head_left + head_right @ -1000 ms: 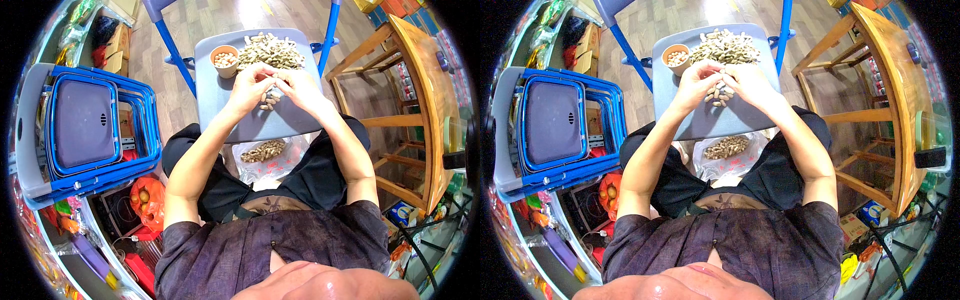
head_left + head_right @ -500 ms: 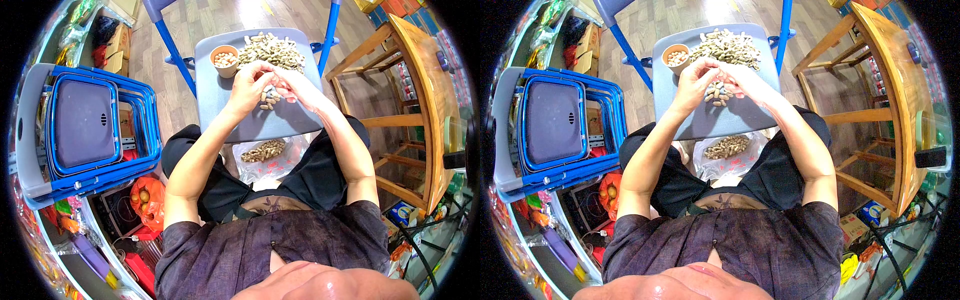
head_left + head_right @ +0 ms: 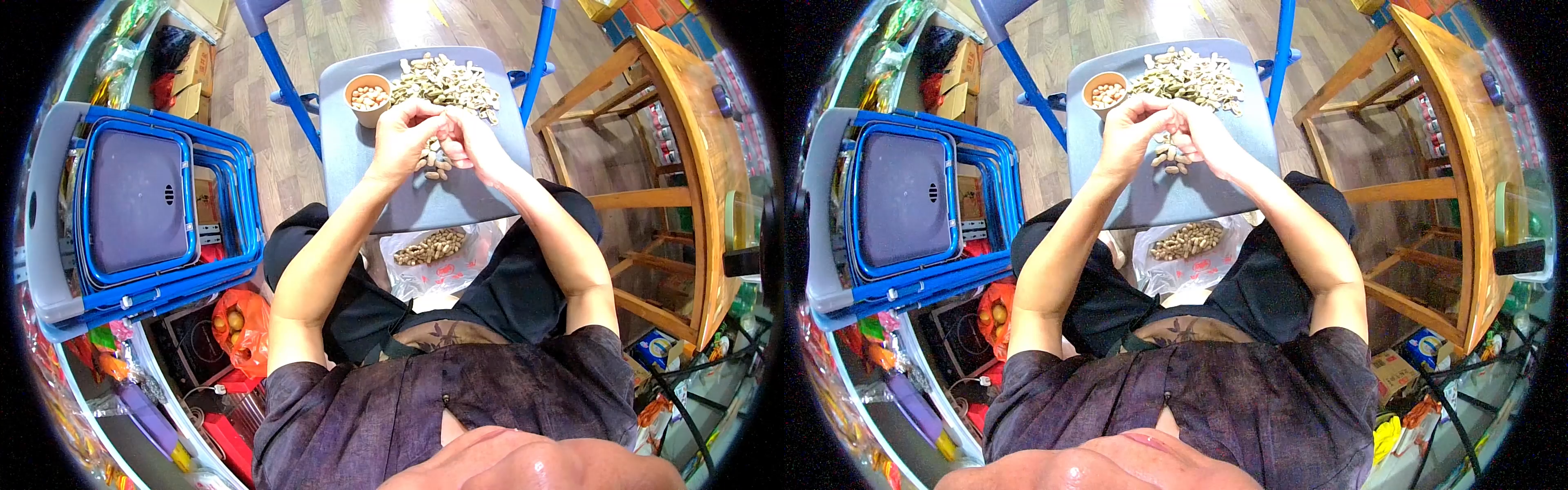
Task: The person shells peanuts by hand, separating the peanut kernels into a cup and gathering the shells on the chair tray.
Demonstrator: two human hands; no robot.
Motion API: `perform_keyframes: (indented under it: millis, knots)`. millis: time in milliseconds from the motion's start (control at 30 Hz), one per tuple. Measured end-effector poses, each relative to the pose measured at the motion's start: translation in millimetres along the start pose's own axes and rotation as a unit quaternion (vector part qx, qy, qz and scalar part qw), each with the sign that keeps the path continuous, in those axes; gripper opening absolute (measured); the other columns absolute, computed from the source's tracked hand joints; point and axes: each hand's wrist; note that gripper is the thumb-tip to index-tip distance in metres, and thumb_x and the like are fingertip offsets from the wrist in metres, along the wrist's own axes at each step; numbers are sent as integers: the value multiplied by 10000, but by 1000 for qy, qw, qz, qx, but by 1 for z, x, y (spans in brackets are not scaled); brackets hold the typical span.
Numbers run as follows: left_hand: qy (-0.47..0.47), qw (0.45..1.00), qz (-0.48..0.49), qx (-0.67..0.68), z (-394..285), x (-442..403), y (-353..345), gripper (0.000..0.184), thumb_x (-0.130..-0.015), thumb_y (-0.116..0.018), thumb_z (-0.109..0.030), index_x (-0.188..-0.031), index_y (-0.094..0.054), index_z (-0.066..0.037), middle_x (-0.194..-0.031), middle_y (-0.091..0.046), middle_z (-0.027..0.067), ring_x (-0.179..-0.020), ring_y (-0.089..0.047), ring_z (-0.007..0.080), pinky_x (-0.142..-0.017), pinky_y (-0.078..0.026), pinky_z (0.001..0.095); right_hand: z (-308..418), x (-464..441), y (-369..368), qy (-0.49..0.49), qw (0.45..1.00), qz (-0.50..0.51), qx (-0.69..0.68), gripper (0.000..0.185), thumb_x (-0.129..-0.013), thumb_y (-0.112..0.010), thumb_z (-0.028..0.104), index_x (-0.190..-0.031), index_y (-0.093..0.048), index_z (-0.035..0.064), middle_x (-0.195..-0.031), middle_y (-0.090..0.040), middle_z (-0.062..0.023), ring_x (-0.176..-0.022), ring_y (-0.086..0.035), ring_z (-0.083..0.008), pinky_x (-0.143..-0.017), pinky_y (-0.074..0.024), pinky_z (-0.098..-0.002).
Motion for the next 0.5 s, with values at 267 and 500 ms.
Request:
perform_keyframes:
  millis: [267,500]
  knots:
    - [-11,1000,-18,-12,5,0,0,93,-828,-660,-6,-920,-677,-3,-813,-663,21,-742,-606,73,-694,-499,226,-5,-4,-8,-6,999,-19,-49,337,-970,-346,363,-747,-463,138,-554,-314,88,-450,-214,-38,-396,-155,-217]
    - [-17,999,-29,-22,1,1,-6,60,-835,-657,-15,-895,-667,-10,-799,-657,18,-730,-599,73,-689,-496,226,-9,-7,-5,-13,996,-27,-80,326,-953,-355,357,-740,-467,137,-541,-330,76,-437,-225,-46,-385,-161,-217]
Point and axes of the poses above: each hand's wrist, its own x-axis away from the middle knuckle, its own y-axis out of the back of the hand, z = x × y
